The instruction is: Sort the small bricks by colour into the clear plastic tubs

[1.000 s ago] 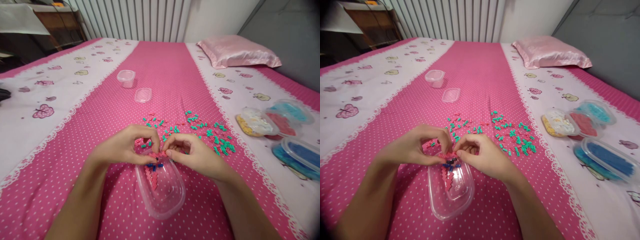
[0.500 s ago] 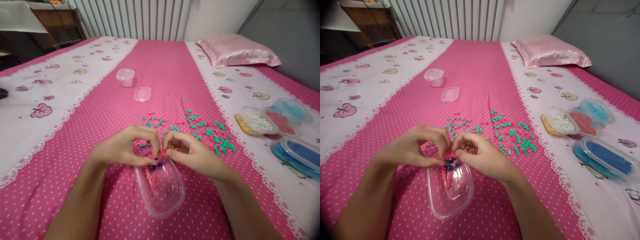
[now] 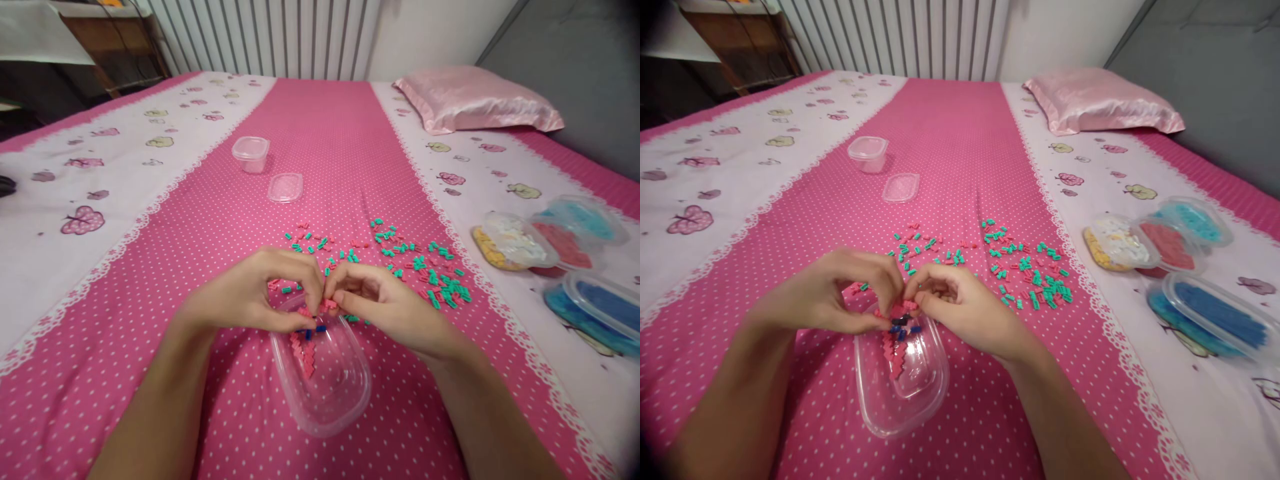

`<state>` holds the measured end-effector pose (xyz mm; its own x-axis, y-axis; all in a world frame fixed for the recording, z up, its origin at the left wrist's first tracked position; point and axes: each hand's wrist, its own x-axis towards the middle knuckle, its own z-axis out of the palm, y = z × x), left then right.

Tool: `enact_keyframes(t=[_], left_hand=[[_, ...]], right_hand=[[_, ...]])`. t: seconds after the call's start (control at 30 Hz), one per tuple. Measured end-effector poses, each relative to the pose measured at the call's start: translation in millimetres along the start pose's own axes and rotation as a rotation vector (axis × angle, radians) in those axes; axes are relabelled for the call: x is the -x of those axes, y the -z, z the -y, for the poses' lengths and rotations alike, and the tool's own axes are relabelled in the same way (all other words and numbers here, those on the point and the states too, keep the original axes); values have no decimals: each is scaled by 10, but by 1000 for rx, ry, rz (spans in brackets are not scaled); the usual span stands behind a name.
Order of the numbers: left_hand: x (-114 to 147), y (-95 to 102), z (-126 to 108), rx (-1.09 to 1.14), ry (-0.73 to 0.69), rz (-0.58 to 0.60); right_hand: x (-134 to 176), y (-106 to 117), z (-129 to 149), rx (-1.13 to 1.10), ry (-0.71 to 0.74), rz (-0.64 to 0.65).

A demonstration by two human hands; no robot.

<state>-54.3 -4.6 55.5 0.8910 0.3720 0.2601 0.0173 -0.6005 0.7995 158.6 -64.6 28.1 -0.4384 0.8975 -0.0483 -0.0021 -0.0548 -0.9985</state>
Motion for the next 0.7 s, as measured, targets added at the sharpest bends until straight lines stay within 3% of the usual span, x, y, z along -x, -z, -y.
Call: enact_keyframes(t=[0.5,0.7], left_hand=[[20,9,0,-58,27,-18],[26,9,22,-30,29,-21]], right_hand=[[6,7,-29,70,-12,-97],[-9,11,-39,55,2,-74]])
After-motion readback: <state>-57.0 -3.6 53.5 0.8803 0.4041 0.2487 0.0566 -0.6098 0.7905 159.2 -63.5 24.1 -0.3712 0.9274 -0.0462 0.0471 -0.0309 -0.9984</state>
